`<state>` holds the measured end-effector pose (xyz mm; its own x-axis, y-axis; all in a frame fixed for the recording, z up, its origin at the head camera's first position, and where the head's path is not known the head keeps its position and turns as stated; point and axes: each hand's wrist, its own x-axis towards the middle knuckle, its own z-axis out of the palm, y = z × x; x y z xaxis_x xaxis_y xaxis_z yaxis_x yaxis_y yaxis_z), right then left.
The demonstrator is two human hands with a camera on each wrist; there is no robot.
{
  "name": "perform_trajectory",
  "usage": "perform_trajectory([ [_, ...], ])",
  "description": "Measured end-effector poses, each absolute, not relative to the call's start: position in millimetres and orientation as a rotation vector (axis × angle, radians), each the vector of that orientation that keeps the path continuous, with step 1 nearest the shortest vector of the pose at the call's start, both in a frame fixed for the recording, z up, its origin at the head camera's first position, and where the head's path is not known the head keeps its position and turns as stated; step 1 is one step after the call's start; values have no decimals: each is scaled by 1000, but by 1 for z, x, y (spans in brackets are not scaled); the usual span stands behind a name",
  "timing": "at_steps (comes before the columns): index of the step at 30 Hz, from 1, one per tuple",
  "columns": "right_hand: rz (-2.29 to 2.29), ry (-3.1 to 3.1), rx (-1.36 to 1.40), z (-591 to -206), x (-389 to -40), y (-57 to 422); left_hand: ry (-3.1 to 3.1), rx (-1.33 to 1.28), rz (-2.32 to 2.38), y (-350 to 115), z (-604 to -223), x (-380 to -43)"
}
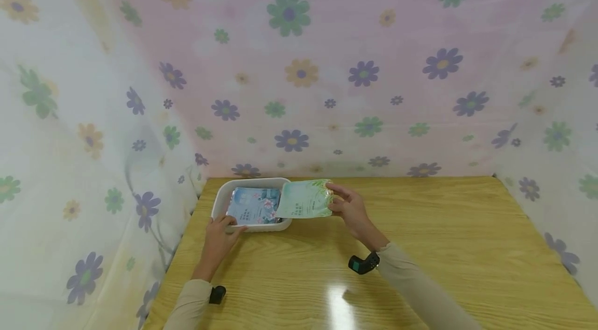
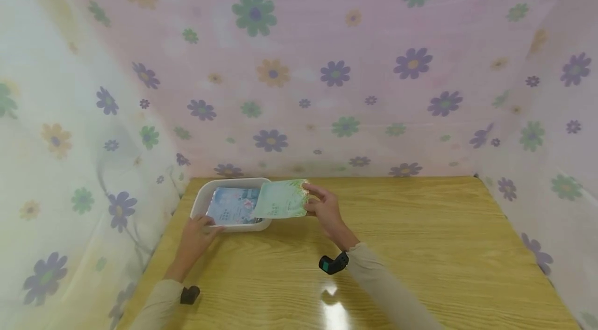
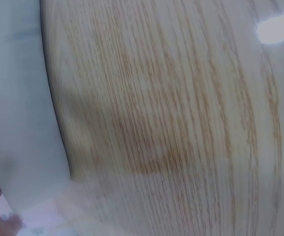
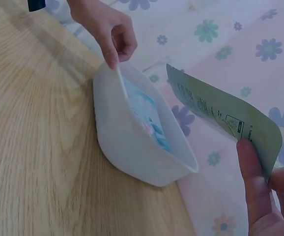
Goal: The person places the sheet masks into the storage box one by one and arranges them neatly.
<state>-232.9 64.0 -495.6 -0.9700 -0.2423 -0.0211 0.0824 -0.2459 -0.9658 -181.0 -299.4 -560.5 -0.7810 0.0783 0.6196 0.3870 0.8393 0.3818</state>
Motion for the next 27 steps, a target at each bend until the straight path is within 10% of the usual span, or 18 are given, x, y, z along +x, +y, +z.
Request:
perform_trajectory([
  [27,-2359,1656,-62,-509,-265,-18,-2410,-346,-714,-296,-556,-179],
])
